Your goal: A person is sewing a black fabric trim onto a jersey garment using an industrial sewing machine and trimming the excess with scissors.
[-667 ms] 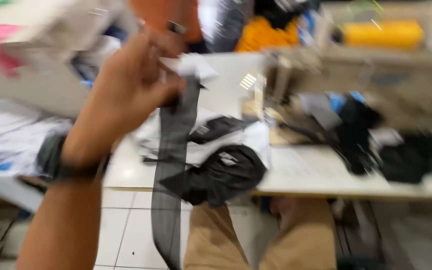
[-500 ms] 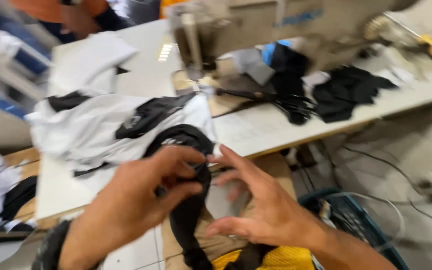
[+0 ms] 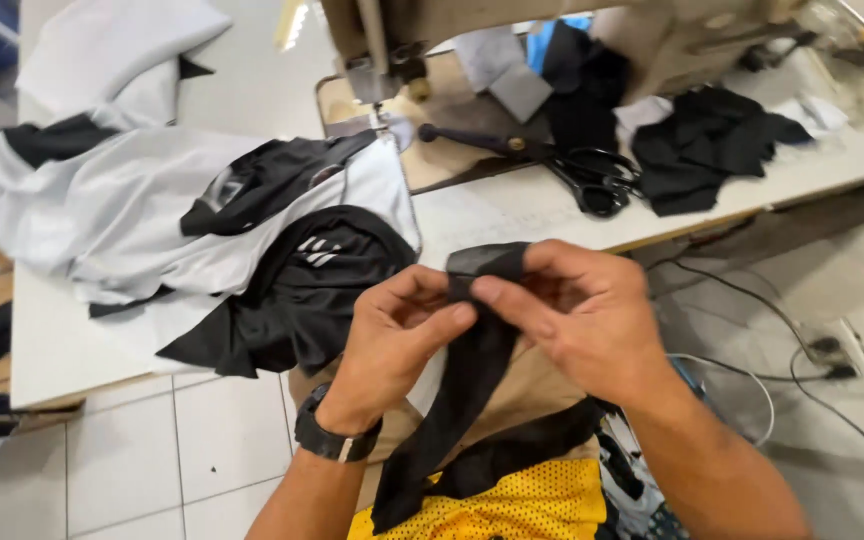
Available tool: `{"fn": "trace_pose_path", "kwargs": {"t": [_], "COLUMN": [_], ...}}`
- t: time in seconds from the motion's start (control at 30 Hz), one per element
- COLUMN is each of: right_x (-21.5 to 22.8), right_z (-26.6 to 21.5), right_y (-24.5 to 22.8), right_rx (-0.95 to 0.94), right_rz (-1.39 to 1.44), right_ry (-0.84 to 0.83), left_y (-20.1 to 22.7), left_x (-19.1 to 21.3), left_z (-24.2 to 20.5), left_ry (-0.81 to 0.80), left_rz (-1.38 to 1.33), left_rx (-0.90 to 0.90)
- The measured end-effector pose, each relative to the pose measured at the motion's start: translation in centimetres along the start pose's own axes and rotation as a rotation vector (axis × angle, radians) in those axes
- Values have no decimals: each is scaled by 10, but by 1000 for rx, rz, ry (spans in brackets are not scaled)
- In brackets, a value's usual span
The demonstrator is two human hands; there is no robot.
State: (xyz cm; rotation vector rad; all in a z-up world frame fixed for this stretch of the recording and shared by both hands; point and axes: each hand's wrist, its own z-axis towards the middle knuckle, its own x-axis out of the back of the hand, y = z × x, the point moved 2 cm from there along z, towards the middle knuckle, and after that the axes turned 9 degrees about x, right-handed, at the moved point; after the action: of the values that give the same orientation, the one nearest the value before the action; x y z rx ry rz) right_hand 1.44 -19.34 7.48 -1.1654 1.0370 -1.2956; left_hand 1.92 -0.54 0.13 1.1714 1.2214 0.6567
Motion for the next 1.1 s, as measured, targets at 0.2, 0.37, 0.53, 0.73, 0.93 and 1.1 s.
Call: {"fn": "trace_pose_path", "kwargs": {"t": [0.2, 0.37, 0.53, 0.73, 0.93, 1.1], "right_x": [3, -1, -3, -3, 1, 88], "right_z": [9, 7, 3, 3, 7, 48], "right_y": [5, 17, 24, 31, 41, 65], "right_rx": [171, 63, 100, 158, 252, 512], "right_rz": [42, 213, 96, 160, 229, -669], "right_ry": [-52, 44, 12, 5, 27, 34], "left_y": [30, 54, 70, 46, 67, 97], "left_x": [-6, -1, -2, -3, -1, 21], "left_z": [2, 2, 5, 11, 18, 23], "left_ry": [78, 138, -5, 151, 304, 375], "left_rz": [10, 143, 322, 252, 493, 704], "left_rx": [40, 91, -60, 29, -73, 151]}}
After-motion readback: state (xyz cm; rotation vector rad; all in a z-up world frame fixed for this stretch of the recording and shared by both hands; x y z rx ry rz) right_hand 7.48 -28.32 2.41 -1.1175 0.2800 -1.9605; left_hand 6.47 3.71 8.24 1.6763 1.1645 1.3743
